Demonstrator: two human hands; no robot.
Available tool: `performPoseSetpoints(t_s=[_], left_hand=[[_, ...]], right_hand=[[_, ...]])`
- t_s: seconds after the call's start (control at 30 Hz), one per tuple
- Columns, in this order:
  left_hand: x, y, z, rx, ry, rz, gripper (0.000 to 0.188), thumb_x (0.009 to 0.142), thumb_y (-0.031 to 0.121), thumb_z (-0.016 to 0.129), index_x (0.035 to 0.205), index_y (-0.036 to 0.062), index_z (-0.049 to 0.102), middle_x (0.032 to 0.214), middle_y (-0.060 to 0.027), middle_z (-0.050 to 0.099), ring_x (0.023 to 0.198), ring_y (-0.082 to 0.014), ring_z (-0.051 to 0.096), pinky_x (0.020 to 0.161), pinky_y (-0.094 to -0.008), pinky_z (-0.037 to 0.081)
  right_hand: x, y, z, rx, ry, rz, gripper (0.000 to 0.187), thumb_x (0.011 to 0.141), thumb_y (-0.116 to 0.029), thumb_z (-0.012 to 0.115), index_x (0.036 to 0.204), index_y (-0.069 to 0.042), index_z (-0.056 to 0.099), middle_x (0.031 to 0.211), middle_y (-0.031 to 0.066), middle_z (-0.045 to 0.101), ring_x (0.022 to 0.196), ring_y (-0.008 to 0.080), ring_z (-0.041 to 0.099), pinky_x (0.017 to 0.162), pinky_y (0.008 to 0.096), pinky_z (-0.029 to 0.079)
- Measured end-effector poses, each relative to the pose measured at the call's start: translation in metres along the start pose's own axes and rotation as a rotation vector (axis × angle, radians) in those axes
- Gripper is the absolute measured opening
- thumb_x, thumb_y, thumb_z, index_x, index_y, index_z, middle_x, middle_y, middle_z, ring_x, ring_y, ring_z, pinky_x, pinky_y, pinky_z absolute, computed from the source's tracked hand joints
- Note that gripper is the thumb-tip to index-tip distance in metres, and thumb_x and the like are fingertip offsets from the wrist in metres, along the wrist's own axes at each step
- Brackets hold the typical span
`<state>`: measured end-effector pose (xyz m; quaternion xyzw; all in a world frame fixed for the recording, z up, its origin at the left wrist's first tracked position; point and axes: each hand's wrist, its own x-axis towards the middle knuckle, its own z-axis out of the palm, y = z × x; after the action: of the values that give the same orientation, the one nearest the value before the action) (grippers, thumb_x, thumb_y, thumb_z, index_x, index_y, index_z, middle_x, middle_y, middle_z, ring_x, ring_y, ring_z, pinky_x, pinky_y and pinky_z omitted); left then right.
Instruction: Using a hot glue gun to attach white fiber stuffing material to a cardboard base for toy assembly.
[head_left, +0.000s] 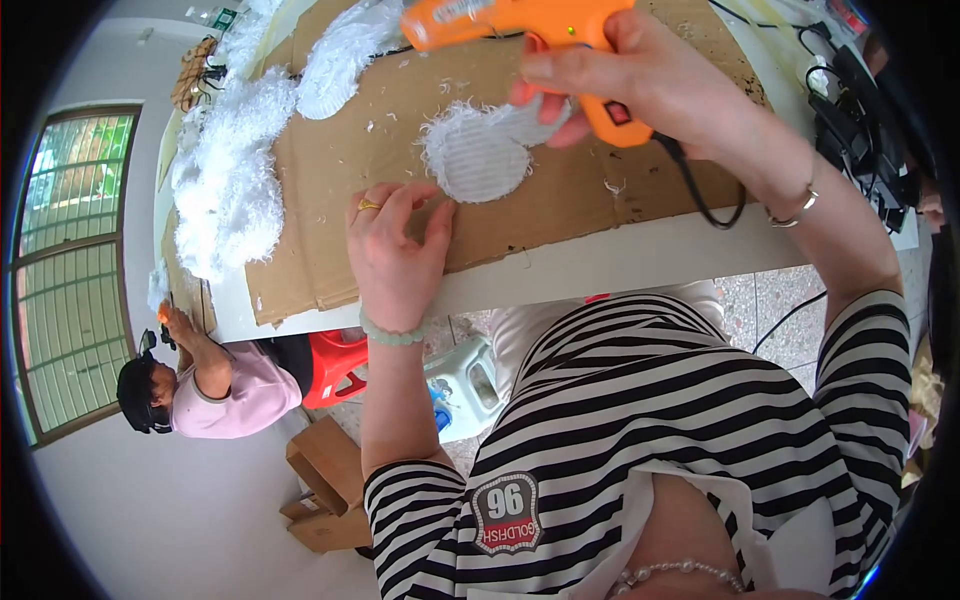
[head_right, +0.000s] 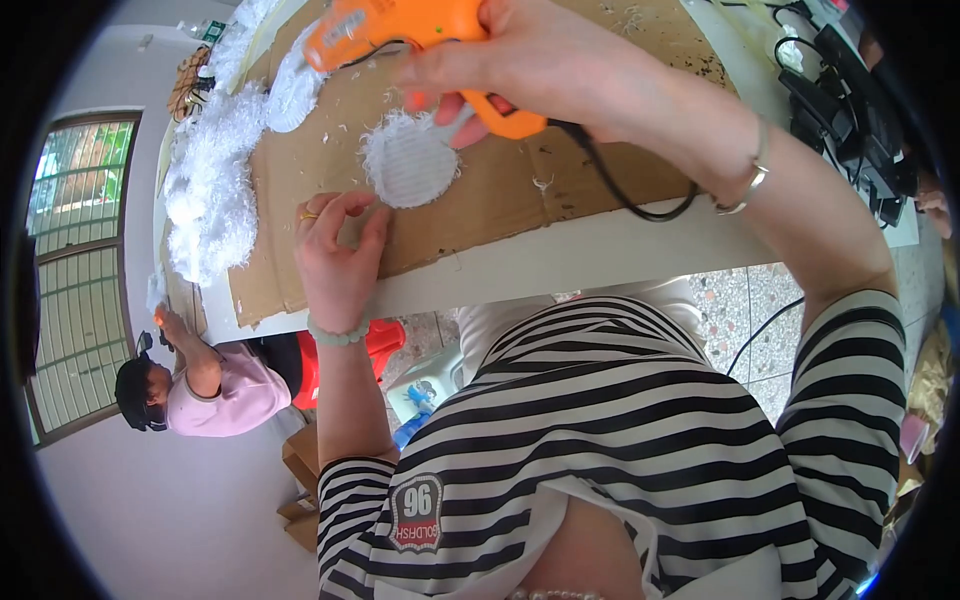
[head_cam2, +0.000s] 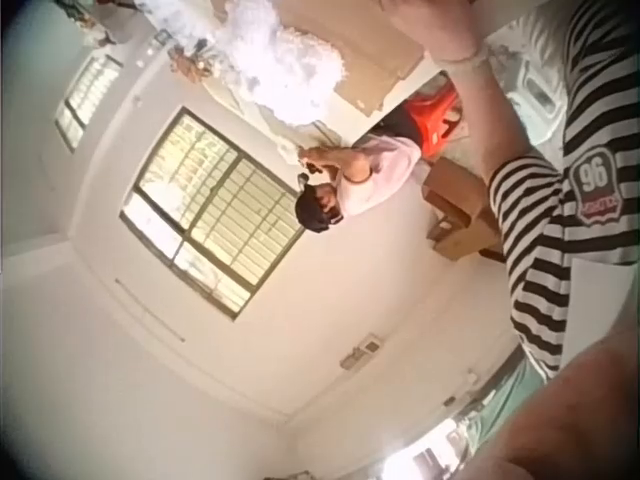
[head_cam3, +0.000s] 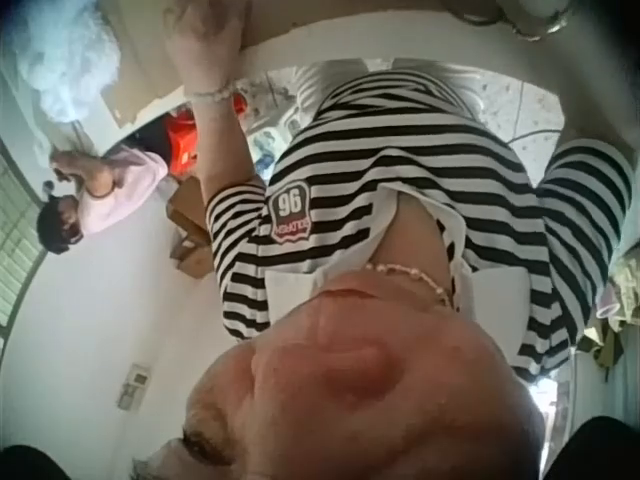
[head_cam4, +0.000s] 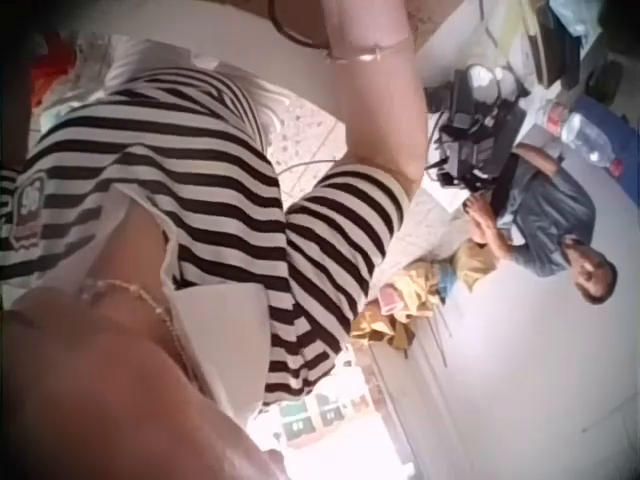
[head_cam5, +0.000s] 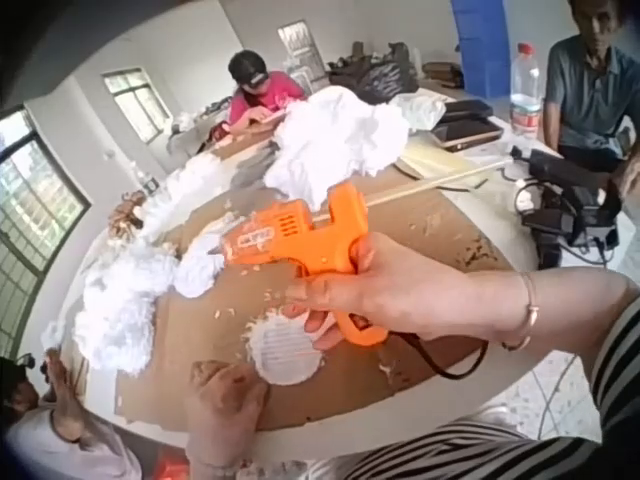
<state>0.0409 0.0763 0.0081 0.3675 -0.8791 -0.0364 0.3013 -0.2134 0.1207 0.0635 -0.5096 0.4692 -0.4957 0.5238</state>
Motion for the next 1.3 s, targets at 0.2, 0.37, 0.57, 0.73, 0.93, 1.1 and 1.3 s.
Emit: performPoseSetpoints(t_s=[0.2, 0.37, 0.57, 0.73, 0.93, 1.1, 1.3], left_hand=[[-0.002, 0.000, 0.004, -0.016, -0.004, -0.006, 0.017, 0.066, 0.003, 0.073, 0.079, 0.0055, 0.064, 0.075, -0.0074, 0.062, 0.072, -0.0257, 0.056, 0.071, -0.0359, 0.042], [0.000, -0.001, 0.005, -0.010, -0.012, -0.034, 0.015, 0.066, 0.004, 0.073, 0.078, 0.0055, 0.064, 0.075, -0.0076, 0.062, 0.071, -0.0258, 0.056, 0.070, -0.0357, 0.042], [0.000, 0.000, 0.007, -0.044, -0.010, -0.046, 0.013, 0.067, 0.004, 0.072, 0.077, 0.0055, 0.064, 0.074, -0.0070, 0.063, 0.069, -0.0257, 0.055, 0.068, -0.0351, 0.042], [0.001, 0.000, 0.005, -0.053, -0.013, -0.050, 0.013, 0.067, 0.004, 0.072, 0.077, 0.0057, 0.064, 0.073, -0.0067, 0.063, 0.069, -0.0253, 0.055, 0.067, -0.0348, 0.042], [0.003, -0.002, 0.008, -0.054, 0.003, -0.048, 0.013, 0.067, 0.005, 0.073, 0.076, 0.0058, 0.064, 0.073, -0.0067, 0.062, 0.068, -0.0255, 0.055, 0.067, -0.0348, 0.042], [0.004, -0.002, 0.009, -0.043, -0.005, -0.057, 0.012, 0.067, 0.005, 0.073, 0.076, 0.0051, 0.065, 0.073, -0.0073, 0.062, 0.068, -0.0259, 0.055, 0.067, -0.0355, 0.043], [0.008, -0.001, 0.010, -0.046, 0.017, -0.036, 0.012, 0.067, 0.006, 0.074, 0.075, 0.0044, 0.064, 0.072, -0.0083, 0.061, 0.068, -0.0268, 0.055, 0.067, -0.0361, 0.043]], right_hand=[[-0.014, 0.012, -0.022, -0.350, -0.248, 0.226, 0.030, 0.087, -0.030, 0.063, 0.099, -0.002, 0.058, 0.081, 0.0026, 0.061, 0.067, 0.0093, 0.057, 0.059, 0.0236, 0.049], [-0.005, 0.025, -0.009, -0.378, -0.267, 0.276, 0.036, 0.085, -0.038, 0.065, 0.091, -0.002, 0.061, 0.073, 0.0005, 0.059, 0.059, 0.0089, 0.053, 0.055, 0.0236, 0.043], [0.000, 0.009, 0.000, -0.491, -0.310, 0.344, 0.038, 0.085, -0.041, 0.063, 0.083, -0.002, 0.062, 0.068, 0.0006, 0.058, 0.059, 0.0097, 0.052, 0.055, 0.0244, 0.042], [0.004, 0.017, 0.004, -0.482, -0.322, 0.307, 0.038, 0.086, -0.040, 0.063, 0.082, -0.002, 0.062, 0.068, 0.0006, 0.058, 0.060, 0.0101, 0.052, 0.055, 0.0249, 0.043], [0.006, 0.022, 0.003, -0.513, -0.305, 0.327, 0.039, 0.086, -0.040, 0.062, 0.084, -0.001, 0.062, 0.068, 0.0011, 0.058, 0.060, 0.0108, 0.053, 0.055, 0.0256, 0.044], [0.003, 0.018, 0.002, -0.520, -0.303, 0.331, 0.040, 0.086, -0.040, 0.061, 0.085, 0.000, 0.062, 0.066, 0.0017, 0.058, 0.058, 0.0113, 0.053, 0.052, 0.0260, 0.044], [-0.001, 0.013, -0.002, -0.561, -0.308, 0.346, 0.040, 0.087, -0.039, 0.060, 0.082, 0.001, 0.061, 0.063, 0.0026, 0.056, 0.054, 0.0122, 0.052, 0.051, 0.0265, 0.043]])
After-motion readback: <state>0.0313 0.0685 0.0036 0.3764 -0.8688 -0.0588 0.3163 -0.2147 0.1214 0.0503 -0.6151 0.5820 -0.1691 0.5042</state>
